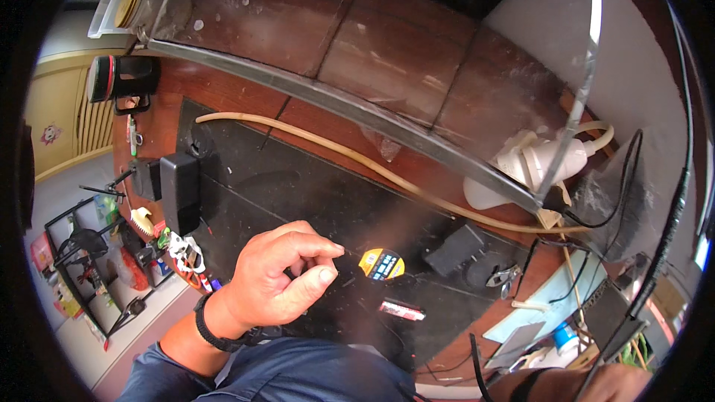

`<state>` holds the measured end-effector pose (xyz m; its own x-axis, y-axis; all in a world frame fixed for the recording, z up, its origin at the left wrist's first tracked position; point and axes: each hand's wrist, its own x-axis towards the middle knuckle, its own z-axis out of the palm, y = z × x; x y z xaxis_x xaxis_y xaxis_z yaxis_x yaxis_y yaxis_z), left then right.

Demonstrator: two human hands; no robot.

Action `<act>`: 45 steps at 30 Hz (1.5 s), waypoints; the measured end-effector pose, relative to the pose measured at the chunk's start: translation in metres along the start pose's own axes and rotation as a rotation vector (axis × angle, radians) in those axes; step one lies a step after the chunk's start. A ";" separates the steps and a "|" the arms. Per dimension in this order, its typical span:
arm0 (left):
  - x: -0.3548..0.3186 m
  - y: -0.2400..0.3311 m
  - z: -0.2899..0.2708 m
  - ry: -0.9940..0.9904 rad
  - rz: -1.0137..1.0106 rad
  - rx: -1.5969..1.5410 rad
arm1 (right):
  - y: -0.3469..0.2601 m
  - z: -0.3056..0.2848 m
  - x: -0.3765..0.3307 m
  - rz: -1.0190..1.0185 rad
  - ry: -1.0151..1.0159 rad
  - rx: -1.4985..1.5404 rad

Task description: The person assembles a small electronic device by inserting a black cylindrical component into a white tube, then attaching the assembly to a black plastic housing. The person handles the components by hand and secures them together on a cluttered workbench.

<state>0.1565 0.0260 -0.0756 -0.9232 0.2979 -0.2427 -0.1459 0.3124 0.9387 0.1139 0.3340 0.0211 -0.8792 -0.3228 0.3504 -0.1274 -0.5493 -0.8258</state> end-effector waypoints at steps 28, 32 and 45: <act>0.036 0.101 0.047 0.133 0.500 -0.193 | 0.005 0.020 -0.019 0.507 0.382 -0.347; 0.036 0.097 0.048 0.166 0.484 -0.227 | 0.005 0.016 -0.019 0.493 0.313 -0.407; 0.053 0.106 0.023 0.033 0.518 -0.078 | -0.002 0.018 -0.006 0.471 0.079 -1.038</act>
<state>0.0999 0.0954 0.0050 -0.8918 0.3669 0.2647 0.3079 0.0636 0.9493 0.1278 0.3230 0.0290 -0.9620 -0.2581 -0.0892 -0.0630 0.5277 -0.8471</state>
